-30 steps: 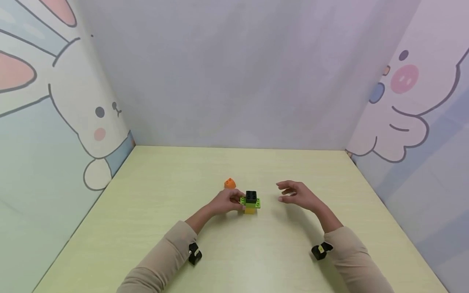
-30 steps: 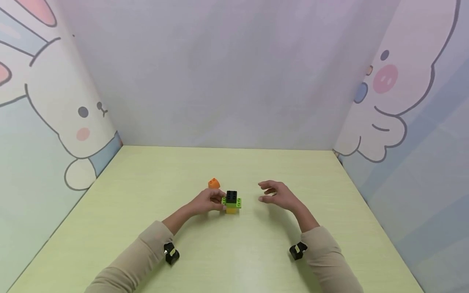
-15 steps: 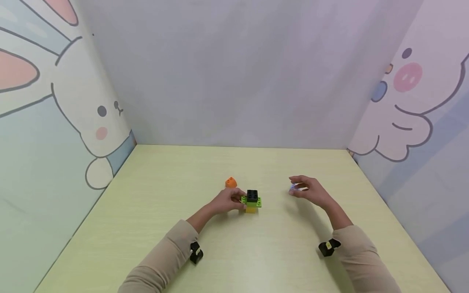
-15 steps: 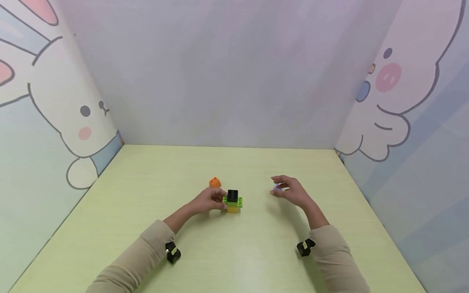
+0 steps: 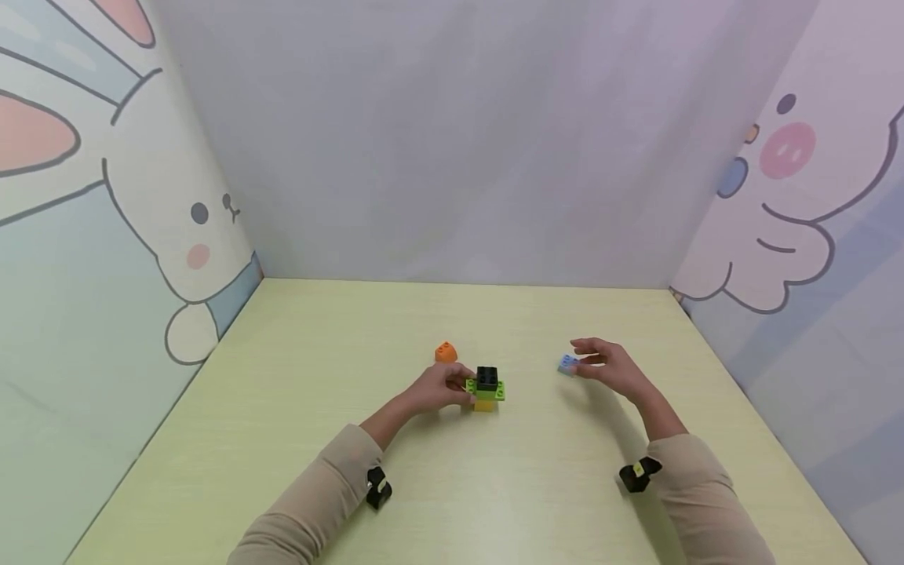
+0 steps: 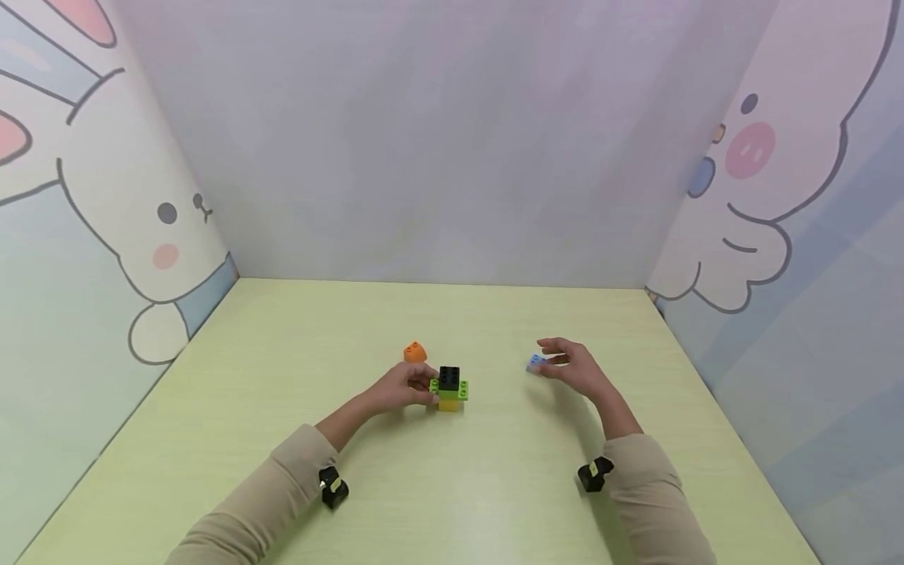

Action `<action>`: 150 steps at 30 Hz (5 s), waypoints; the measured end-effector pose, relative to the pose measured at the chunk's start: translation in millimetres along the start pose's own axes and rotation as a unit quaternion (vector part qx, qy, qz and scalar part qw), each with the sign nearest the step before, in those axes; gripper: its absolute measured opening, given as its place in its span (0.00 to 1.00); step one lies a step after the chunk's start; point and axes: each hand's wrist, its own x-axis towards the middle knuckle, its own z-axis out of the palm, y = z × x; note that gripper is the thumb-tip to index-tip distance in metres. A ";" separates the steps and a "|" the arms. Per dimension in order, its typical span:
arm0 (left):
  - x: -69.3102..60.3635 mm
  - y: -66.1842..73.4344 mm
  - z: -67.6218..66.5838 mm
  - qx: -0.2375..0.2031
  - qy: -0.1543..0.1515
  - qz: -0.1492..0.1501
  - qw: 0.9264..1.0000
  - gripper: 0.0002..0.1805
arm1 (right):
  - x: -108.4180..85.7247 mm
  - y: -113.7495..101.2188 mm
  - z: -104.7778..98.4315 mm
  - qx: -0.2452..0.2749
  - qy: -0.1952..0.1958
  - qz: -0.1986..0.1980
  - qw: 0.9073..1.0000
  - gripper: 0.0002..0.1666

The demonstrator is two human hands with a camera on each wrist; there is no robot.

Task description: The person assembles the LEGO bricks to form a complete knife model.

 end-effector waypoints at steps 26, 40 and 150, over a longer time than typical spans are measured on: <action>5.2 -15.1 1.6 0.015 0.006 -0.009 1.000 0.20 | 10.4 16.5 8.2 0.010 0.007 0.136 0.991 0.32; 3.0 -12.7 -0.9 0.010 0.002 -0.013 1.000 0.20 | 15.7 14.4 14.7 -0.042 0.009 0.143 0.989 0.28; 6.1 -8.7 5.7 -0.003 -0.008 -0.041 0.999 0.17 | 10.2 -96.5 88.4 -0.048 -0.079 -0.158 0.983 0.18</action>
